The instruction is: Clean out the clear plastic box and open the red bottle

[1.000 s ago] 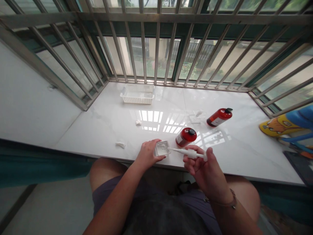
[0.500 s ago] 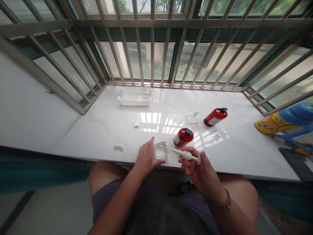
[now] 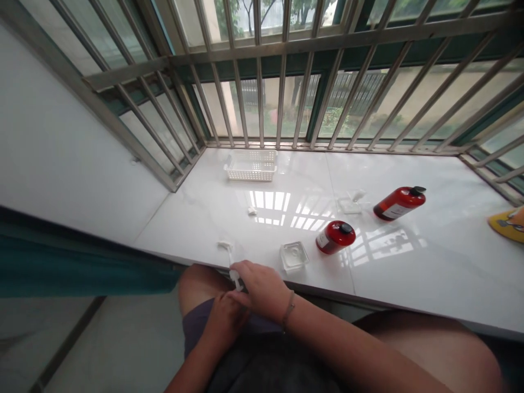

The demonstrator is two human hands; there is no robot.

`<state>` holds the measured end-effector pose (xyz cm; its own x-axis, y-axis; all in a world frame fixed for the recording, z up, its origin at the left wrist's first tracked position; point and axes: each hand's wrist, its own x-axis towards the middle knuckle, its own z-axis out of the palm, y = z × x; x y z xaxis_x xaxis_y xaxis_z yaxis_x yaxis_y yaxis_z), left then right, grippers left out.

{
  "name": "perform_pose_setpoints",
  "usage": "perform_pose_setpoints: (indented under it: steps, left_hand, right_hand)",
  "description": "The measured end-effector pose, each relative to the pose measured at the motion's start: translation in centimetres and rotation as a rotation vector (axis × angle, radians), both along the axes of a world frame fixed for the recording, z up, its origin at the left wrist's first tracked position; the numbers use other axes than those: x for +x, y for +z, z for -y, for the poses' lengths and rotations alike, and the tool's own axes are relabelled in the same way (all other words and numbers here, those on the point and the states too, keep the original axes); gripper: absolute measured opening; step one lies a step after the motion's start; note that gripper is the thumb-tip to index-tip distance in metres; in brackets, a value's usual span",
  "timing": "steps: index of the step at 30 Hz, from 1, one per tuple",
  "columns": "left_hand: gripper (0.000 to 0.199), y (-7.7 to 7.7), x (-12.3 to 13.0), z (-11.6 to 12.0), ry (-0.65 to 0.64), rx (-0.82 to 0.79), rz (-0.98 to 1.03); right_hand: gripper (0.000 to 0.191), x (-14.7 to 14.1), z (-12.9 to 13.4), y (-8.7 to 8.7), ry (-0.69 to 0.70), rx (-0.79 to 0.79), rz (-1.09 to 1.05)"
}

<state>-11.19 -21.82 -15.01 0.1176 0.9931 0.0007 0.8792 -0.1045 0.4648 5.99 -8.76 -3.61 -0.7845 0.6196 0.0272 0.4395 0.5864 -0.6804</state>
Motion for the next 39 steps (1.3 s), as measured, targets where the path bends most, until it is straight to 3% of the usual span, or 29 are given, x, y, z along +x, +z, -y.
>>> perform_pose_setpoints:
  steps: [2, 6, 13, 19, 24, 33, 39]
  left_hand:
    - [0.038, -1.0, -1.1, 2.0, 0.017, -0.036, -0.018]
    - [0.018, -2.0, -1.8, 4.3, 0.050, -0.040, -0.005]
    - [0.008, -2.2, -1.6, 3.2, 0.099, -0.058, 0.012]
    - [0.021, -3.2, -1.7, 3.0, 0.127, 0.045, -0.033]
    - [0.025, -3.2, -1.6, 2.8, 0.123, 0.099, -0.068]
    - [0.025, -3.4, -1.7, 2.6, 0.132, 0.137, -0.079]
    - [0.024, -3.5, -1.7, 2.6, 0.143, 0.132, -0.091]
  right_hand:
    - [0.052, -2.0, -0.2, -1.1, 0.000, 0.036, 0.079]
    - [0.048, -4.1, -0.4, -2.7, -0.047, 0.066, 0.180]
    - [0.048, -4.9, -1.4, -3.0, -0.128, 0.102, 0.185]
    - [0.050, -5.3, -4.3, -2.6, -0.395, 0.159, 0.201]
    - [0.050, -6.4, -6.8, -3.1, -0.535, 0.177, 0.252]
    - [0.051, -7.7, -8.3, -4.3, -0.535, 0.185, 0.321]
    - [0.060, -7.3, -6.8, -3.0, -0.500, 0.210, 0.307]
